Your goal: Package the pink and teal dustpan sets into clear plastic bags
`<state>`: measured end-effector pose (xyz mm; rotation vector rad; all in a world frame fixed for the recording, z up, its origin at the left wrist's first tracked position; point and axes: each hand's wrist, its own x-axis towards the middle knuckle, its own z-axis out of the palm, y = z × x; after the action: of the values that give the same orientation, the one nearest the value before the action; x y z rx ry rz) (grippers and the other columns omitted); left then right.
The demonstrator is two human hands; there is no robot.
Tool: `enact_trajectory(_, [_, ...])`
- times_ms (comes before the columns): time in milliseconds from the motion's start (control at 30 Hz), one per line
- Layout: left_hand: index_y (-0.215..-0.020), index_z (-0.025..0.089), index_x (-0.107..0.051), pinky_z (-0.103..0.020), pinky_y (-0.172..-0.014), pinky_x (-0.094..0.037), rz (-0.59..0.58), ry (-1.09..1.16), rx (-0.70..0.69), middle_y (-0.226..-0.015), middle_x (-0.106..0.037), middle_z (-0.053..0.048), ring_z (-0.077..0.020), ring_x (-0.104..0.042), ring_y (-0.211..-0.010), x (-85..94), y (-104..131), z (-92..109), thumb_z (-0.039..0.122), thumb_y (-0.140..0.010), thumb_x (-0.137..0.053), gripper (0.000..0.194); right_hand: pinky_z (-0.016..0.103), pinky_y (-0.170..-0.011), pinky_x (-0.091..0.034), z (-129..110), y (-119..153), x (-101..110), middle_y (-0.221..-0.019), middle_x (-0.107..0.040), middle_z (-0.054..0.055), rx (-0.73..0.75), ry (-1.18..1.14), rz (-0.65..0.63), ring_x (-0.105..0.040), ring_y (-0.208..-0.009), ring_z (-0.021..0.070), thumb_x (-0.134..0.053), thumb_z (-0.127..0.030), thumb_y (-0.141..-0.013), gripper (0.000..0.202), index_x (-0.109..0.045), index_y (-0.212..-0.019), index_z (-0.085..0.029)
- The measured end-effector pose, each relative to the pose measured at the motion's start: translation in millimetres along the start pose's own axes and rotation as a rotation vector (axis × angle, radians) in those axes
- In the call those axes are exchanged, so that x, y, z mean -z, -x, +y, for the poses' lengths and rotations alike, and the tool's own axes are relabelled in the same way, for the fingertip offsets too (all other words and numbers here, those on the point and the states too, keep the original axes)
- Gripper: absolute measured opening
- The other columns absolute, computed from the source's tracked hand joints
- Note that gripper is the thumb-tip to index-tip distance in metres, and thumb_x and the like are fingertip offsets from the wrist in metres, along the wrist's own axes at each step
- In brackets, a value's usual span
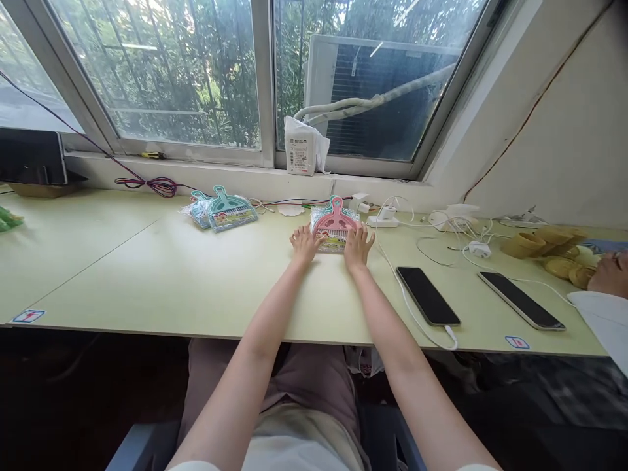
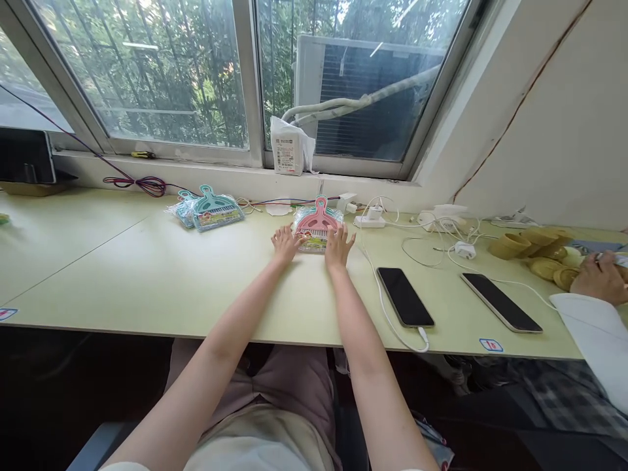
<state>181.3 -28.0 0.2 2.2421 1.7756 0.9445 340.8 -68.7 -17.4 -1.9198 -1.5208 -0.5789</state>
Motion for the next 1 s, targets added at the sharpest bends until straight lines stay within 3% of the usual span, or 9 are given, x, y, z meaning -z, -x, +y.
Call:
enact_trajectory(100, [-0.151,0.025,-0.034,-0.041,-0.110,-0.032,-0.081,0.065,0.004,-0.142,-0.054,-0.015,-0.0276,-0.045,-0.135,-2.0,-3.8,-4.1,0.051,-0.088,-0.064,0.074,0.063,-0.118,-0.012,4.5,-1.3,-2.0,-0.158,-0.034,0.013,-0.064,-0.019,-0.047,-0.015,-0.151,0.0246,-0.032,-0.010,-0.097,0.046,-0.045,-0.139,-0.023])
enact_trajectory(233, [-0.151,0.026,-0.031,-0.036,-0.103,-0.036,-0.132,0.261,0.186,-0.124,-0.068,-0.009,-0.0230,-0.058,-0.123,-7.3,-12.9,-10.0,0.045,-0.087,-0.066,0.076,0.069,-0.116,-0.011,13.4,-5.2,-0.9,-0.159,-0.029,0.017,-0.188,-0.071,-0.032,-0.010,-0.152,0.0269,-0.051,-0.025,-0.096,0.049,-0.039,-0.143,-0.024])
enact_trajectory(367, [-0.133,0.029,-0.056,-0.034,-0.102,-0.037,-0.151,0.287,0.199,-0.119,-0.072,-0.005,-0.0221,-0.062,-0.118,-11.9,-18.2,-13.7,0.046,-0.085,-0.066,0.051,0.078,-0.107,-0.018,24.8,-8.2,-4.1,-0.158,-0.026,0.024,-0.455,-0.149,0.040,-0.010,-0.151,0.0349,-0.068,-0.050,-0.085,0.072,-0.036,-0.143,-0.021])
enact_trajectory(467, [-0.122,0.030,-0.064,-0.034,-0.102,-0.037,-0.157,0.267,0.210,-0.117,-0.073,-0.002,-0.0213,-0.063,-0.114,-12.5,-18.7,-13.3,0.047,-0.085,-0.065,0.040,0.078,-0.105,-0.021,31.5,-8.3,-8.1,-0.157,-0.023,0.026,-0.534,-0.175,0.054,-0.010,-0.150,0.0372,-0.072,-0.057,-0.079,0.081,-0.035,-0.142,-0.021])
enact_trajectory(733, [-0.114,0.029,-0.065,-0.034,-0.101,-0.038,-0.145,0.266,0.216,-0.116,-0.073,-0.002,-0.0210,-0.064,-0.112,-8.8,-15.2,-11.4,0.049,-0.084,-0.069,0.037,0.076,-0.109,-0.018,35.8,-12.0,-8.2,-0.156,-0.027,0.024,-0.673,-0.247,-0.060,-0.009,-0.149,0.0386,-0.081,-0.049,-0.072,0.082,-0.043,-0.139,-0.020])
enact_trajectory(900, [-0.101,0.027,-0.065,-0.034,-0.100,-0.037,-0.137,0.247,0.217,-0.113,-0.074,-0.001,-0.0199,-0.064,-0.110,-9.9,-15.7,-11.5,0.049,-0.083,-0.070,0.028,0.076,-0.109,-0.015,36.6,-15.1,-9.2,-0.155,-0.030,0.024,-0.604,-0.280,-0.058,-0.013,-0.148,0.0404,-0.080,-0.043,-0.074,0.069,-0.052,-0.133,-0.018])
enact_trajectory(1000, [-0.099,0.027,-0.064,-0.034,-0.099,-0.037,-0.151,0.214,0.219,-0.114,-0.073,-0.002,-0.0213,-0.063,-0.112,-11.0,-16.0,-11.2,0.051,-0.084,-0.068,0.028,0.067,-0.113,-0.020,38.6,-17.1,-13.5,-0.154,-0.035,0.022,-0.508,-0.297,-0.054,-0.021,-0.146,0.0380,-0.079,-0.036,-0.076,0.058,-0.058,-0.127,-0.016])
